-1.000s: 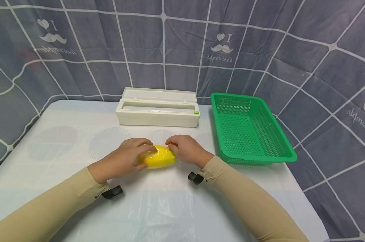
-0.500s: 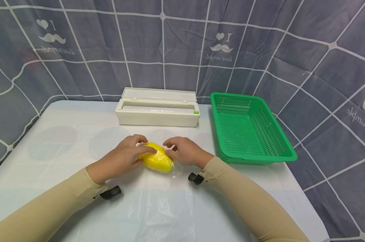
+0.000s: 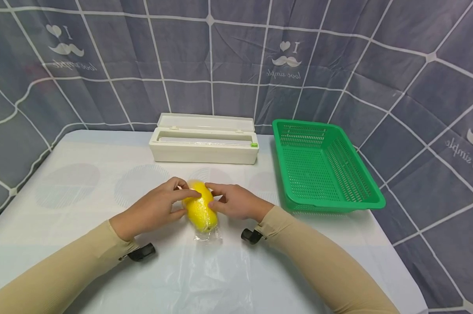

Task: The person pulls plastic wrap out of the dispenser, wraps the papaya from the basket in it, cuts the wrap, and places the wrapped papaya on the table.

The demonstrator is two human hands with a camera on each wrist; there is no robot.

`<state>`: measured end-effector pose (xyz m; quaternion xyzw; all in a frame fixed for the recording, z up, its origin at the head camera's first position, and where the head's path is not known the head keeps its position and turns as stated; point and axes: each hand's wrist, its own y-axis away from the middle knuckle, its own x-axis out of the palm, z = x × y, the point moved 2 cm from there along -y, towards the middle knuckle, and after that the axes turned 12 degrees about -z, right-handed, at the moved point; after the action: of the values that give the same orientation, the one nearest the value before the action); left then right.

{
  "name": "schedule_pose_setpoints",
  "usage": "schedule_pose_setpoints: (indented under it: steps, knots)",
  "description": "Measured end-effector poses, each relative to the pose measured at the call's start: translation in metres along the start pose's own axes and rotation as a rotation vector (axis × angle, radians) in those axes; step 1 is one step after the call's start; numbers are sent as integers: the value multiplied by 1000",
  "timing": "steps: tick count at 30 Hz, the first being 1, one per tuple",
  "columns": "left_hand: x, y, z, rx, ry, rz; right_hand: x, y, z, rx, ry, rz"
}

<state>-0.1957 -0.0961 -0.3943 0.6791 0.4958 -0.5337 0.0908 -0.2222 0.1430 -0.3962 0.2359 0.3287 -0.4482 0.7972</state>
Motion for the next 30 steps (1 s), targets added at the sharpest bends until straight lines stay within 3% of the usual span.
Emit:
schedule_pose_setpoints:
  steps: [12,25,30]
  knots:
    - [6,-6,1,4,50,-28,1,1,0,-3,-20,-104]
    - [11,-27,7,-21,75,86,-6,-1,-3,68,145,-272]
    - [10,-28,9,16,17,118,-6,-1,-1,-8,190,-329]
